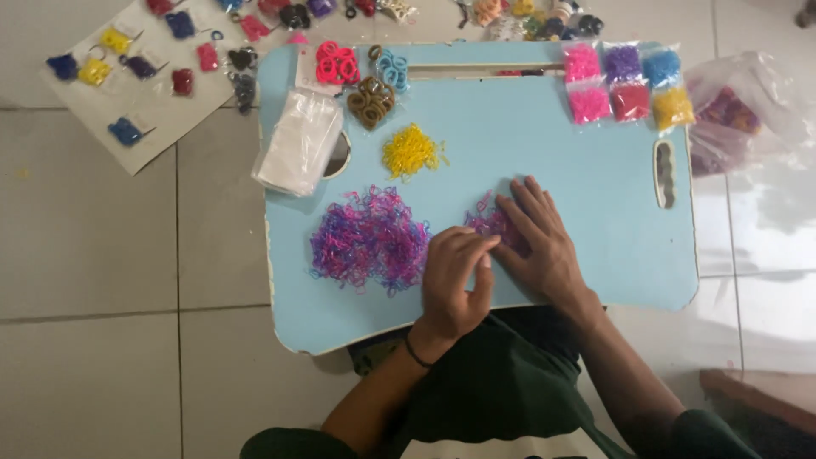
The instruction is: Sorting and arranging colorful rubber bands on a small table
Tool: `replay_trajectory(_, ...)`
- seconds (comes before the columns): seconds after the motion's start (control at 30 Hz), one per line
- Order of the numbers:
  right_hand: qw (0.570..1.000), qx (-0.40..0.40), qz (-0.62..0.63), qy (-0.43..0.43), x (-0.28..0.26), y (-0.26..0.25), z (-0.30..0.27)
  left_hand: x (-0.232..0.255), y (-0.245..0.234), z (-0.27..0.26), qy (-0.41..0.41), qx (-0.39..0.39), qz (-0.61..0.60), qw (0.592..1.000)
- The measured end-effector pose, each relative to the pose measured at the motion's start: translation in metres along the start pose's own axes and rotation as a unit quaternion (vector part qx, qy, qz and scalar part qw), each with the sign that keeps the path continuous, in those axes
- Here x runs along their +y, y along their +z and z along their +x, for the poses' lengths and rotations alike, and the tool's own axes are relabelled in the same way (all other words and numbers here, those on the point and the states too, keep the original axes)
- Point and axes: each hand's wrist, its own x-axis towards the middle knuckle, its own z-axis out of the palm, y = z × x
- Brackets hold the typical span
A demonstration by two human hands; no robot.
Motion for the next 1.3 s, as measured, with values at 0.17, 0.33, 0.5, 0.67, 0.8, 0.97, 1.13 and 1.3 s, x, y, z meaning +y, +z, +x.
replay_trajectory(0.17, 0.993, 0.054, 0.071, 0.075, -0.02, -0.004, 0.013, -0.001, -0.004, 0.0, 0.02, -0.061, -0.009, 0.998)
replay_trajectory(0.33, 0.965, 0.071, 0.056, 0.245, -0.021, -0.013, 0.011, -0.002, 0.001, -0.005, 0.03, -0.103, -0.033, 0.994)
replay_trajectory(0.5, 0.926, 0.073, 0.073, 0.363, -0.039, -0.022, 0.025, -0.005, 0.004, -0.009, 0.038, -0.138, -0.02, 0.989)
replay_trajectory(0.67, 0.922, 0.078, 0.109, 0.362, -0.004, -0.024, 0.018, -0.006, 0.009, -0.004, 0.017, -0.155, -0.025, 0.987)
replay_trajectory(0.8, 0.921, 0.034, 0.146, 0.359, -0.001, -0.037, 0.029, 0.0, 0.006, -0.006, 0.0, -0.145, 0.012, 0.989)
replay_trajectory(0.97, 0.952, -0.017, 0.21, 0.223, 0.01, -0.057, 0.033, -0.002, 0.011, -0.013, -0.018, -0.092, 0.058, 0.994)
replay_trajectory(1.13, 0.977, -0.041, 0.195, 0.07, 0.035, -0.071, 0.018, -0.007, 0.019, -0.019, 0.002, -0.091, 0.122, 0.988)
replay_trajectory(1.3, 0.985, -0.04, 0.169, -0.011, 0.043, -0.056, -0.012, -0.012, 0.019, -0.024, 0.017, -0.056, 0.133, 0.989)
